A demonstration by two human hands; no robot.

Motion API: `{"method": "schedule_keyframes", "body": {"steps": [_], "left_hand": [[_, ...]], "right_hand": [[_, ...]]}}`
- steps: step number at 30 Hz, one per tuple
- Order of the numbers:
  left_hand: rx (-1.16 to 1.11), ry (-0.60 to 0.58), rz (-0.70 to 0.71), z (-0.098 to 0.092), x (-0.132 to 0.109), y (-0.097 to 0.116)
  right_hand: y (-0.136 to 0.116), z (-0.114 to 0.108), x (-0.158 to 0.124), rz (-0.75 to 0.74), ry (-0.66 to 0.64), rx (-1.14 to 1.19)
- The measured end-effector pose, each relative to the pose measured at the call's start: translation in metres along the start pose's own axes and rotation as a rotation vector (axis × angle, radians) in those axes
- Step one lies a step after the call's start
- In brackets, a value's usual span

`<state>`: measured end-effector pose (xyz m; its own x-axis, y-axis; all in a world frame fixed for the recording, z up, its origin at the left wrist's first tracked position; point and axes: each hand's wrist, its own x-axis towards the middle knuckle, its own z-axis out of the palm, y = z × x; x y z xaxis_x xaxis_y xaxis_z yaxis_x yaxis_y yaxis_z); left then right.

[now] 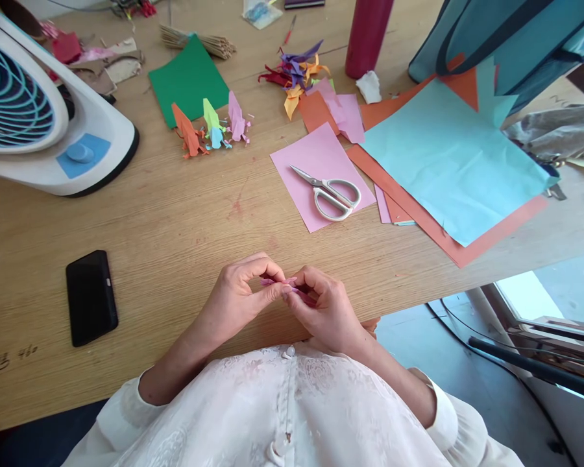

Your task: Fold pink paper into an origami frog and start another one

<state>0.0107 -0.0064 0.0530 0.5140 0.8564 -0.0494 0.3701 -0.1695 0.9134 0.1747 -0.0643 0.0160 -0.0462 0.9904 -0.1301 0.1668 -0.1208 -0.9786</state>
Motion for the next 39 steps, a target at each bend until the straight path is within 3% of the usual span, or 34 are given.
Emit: {"method": "schedule_keyframes", "body": {"steps": [8, 20, 26, 31, 39], "left_hand": [[-0.006, 0.008, -0.018, 0.005, 0.0, -0.002], [-0.024, 0.057, 0.028, 0.006, -0.001, -0.001], [0.052, -0.084, 0.011, -0.004, 0.003, 0.003], [0.066, -0.019, 0.087, -0.003, 0.004, 0.003], [-0.024, 0.012, 0.051, -0.002, 0.008, 0.006]], "right_hand": [[-0.009, -0.003, 0.002, -0.135, 0.0, -0.155], [-0.007, -0.003, 0.001, -0.162, -0.022, -0.159], [0.0, 0.0, 0.0, -0.162, -0.068, -0.176], [0.0, 0.001, 0.0, -0.182, -0.067, -0.154], [0.004, 0.001, 0.0, -0.169, -0.086, -0.157]]}}
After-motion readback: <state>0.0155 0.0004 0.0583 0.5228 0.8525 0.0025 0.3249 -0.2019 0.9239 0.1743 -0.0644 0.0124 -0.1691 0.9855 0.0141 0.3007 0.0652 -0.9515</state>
